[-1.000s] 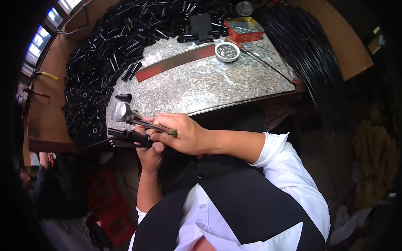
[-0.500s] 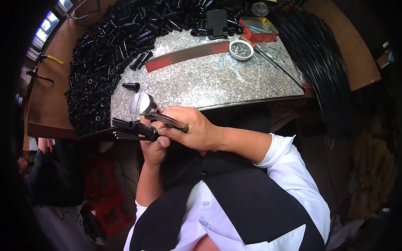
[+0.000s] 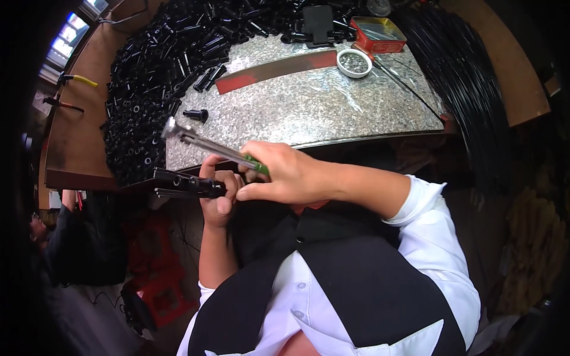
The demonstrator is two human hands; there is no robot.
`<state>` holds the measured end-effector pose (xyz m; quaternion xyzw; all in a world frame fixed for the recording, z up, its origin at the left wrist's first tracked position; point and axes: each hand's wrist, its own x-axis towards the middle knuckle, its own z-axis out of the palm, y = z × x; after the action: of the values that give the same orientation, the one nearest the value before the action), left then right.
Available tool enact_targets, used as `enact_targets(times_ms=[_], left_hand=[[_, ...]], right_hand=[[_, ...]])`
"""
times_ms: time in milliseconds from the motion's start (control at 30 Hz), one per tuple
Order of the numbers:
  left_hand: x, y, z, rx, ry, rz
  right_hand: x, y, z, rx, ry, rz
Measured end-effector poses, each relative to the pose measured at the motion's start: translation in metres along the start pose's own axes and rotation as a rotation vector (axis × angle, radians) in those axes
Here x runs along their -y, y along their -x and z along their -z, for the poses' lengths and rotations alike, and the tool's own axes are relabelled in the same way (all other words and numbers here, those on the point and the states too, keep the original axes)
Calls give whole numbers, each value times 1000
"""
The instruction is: Assembling umbrella frame components by connecting spokes to a central hub and using pliers to secure them.
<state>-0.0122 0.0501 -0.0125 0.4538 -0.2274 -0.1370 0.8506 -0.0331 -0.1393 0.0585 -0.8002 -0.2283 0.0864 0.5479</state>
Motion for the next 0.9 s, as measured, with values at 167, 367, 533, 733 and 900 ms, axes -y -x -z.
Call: enact_targets(times_ms=[167, 367, 533, 733, 900], left_hand=[[-9, 8, 17, -25, 24, -8], [-10, 9, 22, -20, -128, 77], [-4, 9, 26, 33, -139, 136], [-4, 11, 17, -5, -108, 169], [-2, 11, 15, 2, -138, 161]], right_hand=[[-11, 24, 23, -16, 375, 249], [7, 46, 27, 0, 839, 214], [4, 47, 20, -92, 976, 273], [-2, 47, 20, -174, 1141, 341], [-2, 49, 20, -205, 1180, 349]])
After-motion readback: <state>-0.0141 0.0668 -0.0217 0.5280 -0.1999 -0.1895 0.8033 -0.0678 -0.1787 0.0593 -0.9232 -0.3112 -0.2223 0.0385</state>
